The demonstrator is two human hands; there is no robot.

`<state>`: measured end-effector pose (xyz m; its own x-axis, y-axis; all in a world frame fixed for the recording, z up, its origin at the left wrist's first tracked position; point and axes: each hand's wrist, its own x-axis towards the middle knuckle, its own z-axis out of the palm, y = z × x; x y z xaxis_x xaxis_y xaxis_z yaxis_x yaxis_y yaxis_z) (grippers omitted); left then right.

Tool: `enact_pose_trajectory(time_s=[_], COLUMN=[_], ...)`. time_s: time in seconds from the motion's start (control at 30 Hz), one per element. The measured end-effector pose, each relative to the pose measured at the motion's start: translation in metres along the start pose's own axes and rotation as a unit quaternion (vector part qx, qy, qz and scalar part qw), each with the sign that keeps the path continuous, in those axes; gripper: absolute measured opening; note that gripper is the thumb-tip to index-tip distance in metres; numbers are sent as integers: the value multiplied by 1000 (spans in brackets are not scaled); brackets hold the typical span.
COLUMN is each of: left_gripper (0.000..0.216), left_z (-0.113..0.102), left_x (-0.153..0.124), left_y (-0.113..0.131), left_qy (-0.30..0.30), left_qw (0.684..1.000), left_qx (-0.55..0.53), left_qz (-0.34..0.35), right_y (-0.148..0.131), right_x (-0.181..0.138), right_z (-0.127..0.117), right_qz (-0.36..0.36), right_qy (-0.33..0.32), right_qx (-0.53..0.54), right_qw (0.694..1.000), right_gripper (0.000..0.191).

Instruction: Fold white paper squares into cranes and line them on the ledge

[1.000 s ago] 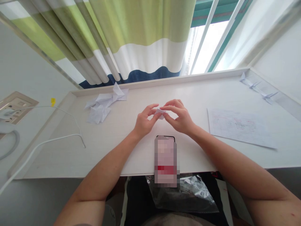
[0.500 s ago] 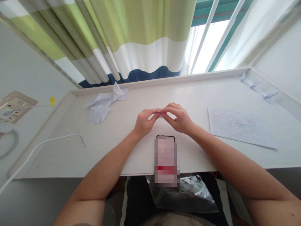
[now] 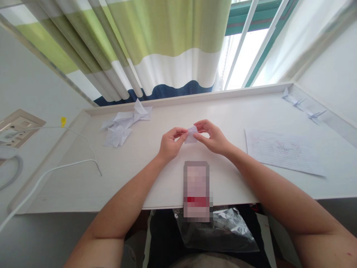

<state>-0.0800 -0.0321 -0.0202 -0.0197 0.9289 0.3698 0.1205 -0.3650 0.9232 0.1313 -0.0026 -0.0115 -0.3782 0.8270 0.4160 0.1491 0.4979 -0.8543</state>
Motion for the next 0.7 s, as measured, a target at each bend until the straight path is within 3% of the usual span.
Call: enact_pose_trajectory(time_s=[0.13,0.23,0.37,0.5,0.7], left_gripper=[31,34,39,45,49], left_z=[0,0,-3,-6,-4], left_x=[0,0,1,2,2], left_y=[0,0,1,5,6], left_qy=[-15,-25,-16,-14,-17], left_qw=[999,998,998,997,994], left_qx=[-39,-22,35,79,87], left_qz=[-35,-51,-55,-8,58], right_y=[1,-2,-4,-3,-5], right_x=[0,-1,0,2,3], right_z=[3,6,6,2,1], right_qz=[11,0,23,50,59], right_qy=[13,49,46,28,26], right_qx=[36,23,17,38,39], right_qw=[999,999,999,998,997], right_gripper=[46,38,32,44,47])
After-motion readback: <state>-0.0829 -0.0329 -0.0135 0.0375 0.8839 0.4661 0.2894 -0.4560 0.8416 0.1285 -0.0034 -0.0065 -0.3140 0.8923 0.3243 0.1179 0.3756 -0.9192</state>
